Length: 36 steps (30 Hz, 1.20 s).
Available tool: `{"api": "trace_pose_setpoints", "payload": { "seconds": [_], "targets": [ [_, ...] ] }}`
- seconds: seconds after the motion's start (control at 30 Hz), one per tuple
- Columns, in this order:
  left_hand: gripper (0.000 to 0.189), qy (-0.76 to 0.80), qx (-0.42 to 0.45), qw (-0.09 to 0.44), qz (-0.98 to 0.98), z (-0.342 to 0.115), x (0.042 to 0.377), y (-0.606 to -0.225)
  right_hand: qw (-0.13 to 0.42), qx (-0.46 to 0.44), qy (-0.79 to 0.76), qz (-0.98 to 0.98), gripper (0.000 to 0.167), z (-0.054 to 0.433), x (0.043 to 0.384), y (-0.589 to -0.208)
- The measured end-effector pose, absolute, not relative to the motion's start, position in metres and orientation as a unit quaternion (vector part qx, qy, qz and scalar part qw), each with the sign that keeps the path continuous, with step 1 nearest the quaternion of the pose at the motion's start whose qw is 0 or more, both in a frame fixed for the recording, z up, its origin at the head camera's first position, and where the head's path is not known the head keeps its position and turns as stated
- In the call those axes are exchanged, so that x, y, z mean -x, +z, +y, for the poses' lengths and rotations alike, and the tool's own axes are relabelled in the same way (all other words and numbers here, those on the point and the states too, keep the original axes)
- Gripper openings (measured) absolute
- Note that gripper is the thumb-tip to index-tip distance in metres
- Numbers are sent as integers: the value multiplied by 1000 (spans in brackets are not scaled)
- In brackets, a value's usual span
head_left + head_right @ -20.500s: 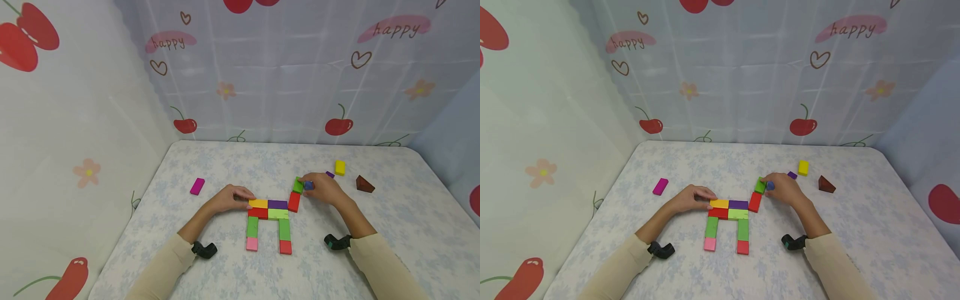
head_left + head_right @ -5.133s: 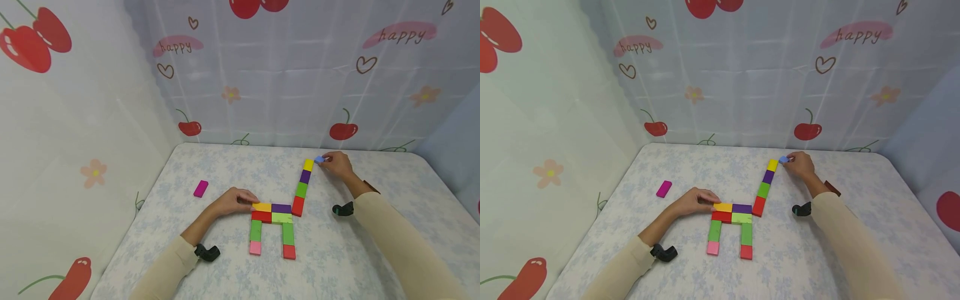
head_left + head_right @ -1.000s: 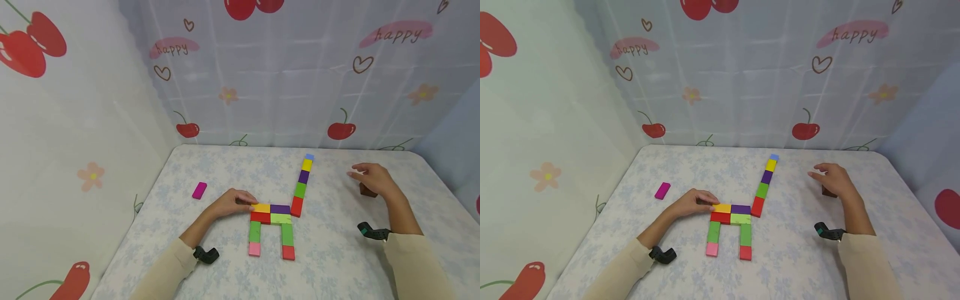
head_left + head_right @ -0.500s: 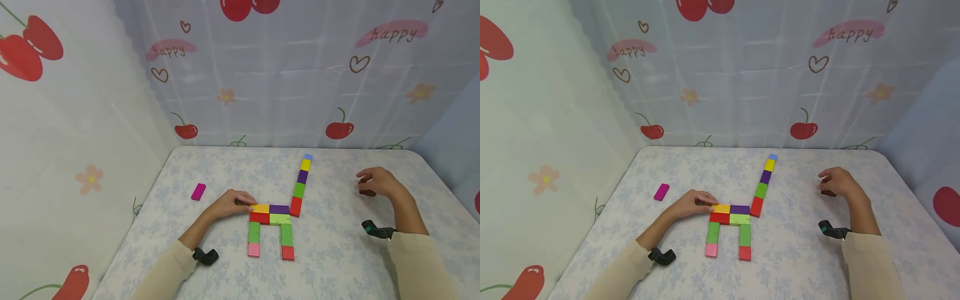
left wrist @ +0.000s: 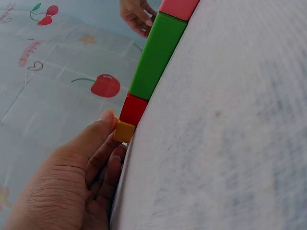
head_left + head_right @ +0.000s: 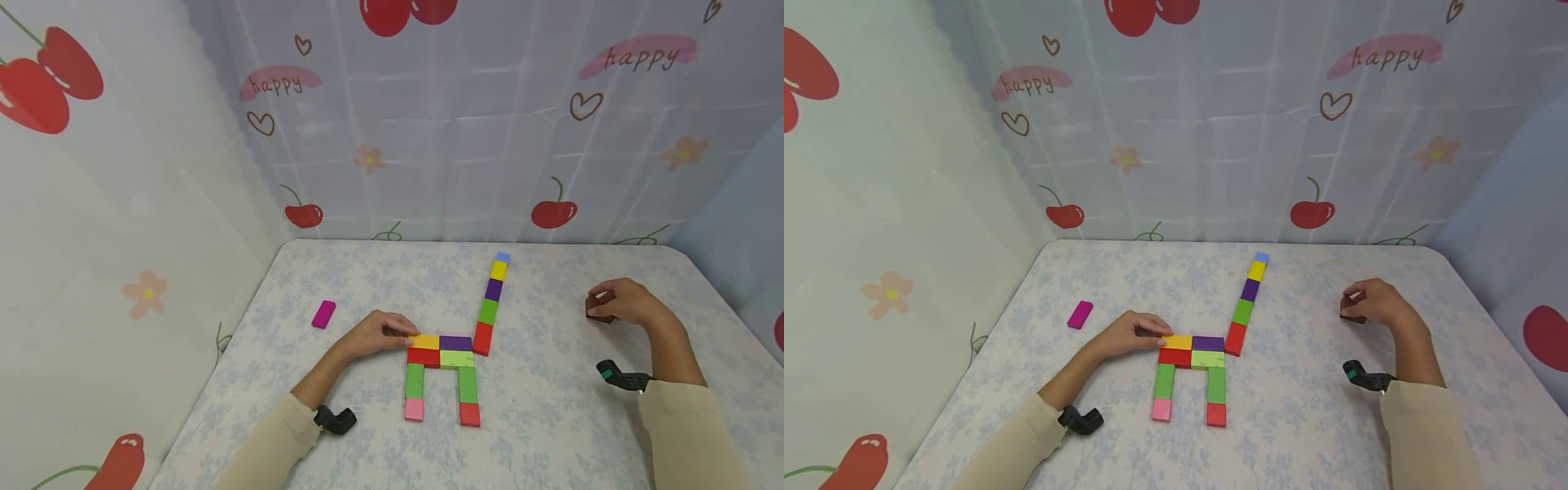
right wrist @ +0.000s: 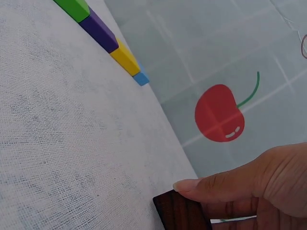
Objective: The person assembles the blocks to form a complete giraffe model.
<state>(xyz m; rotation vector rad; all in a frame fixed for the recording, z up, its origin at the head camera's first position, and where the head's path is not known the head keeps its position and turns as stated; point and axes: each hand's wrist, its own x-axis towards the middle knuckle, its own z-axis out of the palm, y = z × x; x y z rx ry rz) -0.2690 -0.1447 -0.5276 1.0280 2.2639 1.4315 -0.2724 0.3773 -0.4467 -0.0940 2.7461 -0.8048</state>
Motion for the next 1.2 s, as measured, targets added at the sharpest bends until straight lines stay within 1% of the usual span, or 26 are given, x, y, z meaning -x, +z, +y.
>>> {"api": "trace_pose_setpoints", "payload": {
  "seconds": [0.1, 0.2, 0.37, 0.6, 0.77, 0.93, 1.07, 1.2],
  "targets": [
    [26, 501, -361, 139, 774, -144, 262, -515, 117, 59, -279, 951, 52, 376, 273, -451],
    [25, 506, -366, 138, 768, -144, 256, -505, 83, 96, -278, 952, 45, 372, 275, -457],
    [25, 508, -370, 136, 766, -144, 254, -503, 48, 115, -277, 953, 42, 367, 276, -461],
    [24, 512, -360, 140, 767, -143, 257, -510, 43, 90, -288, 952, 40, 364, 278, -466],
    [25, 512, -350, 142, 771, -142, 257, -511, 37, 74, -297, 951, 41, 366, 282, -473],
    [25, 512, -350, 140, 772, -142, 257, -510, 23, 64, -295, 953, 49, 367, 283, -478],
    [24, 512, -352, 138, 771, -142, 257, -510, 27, 60, -297, 953, 57, 365, 283, -479],
    [25, 512, -354, 140, 770, -142, 258, -510, 23, 66, -296, 953, 54, 364, 284, -481]
  ]
}}
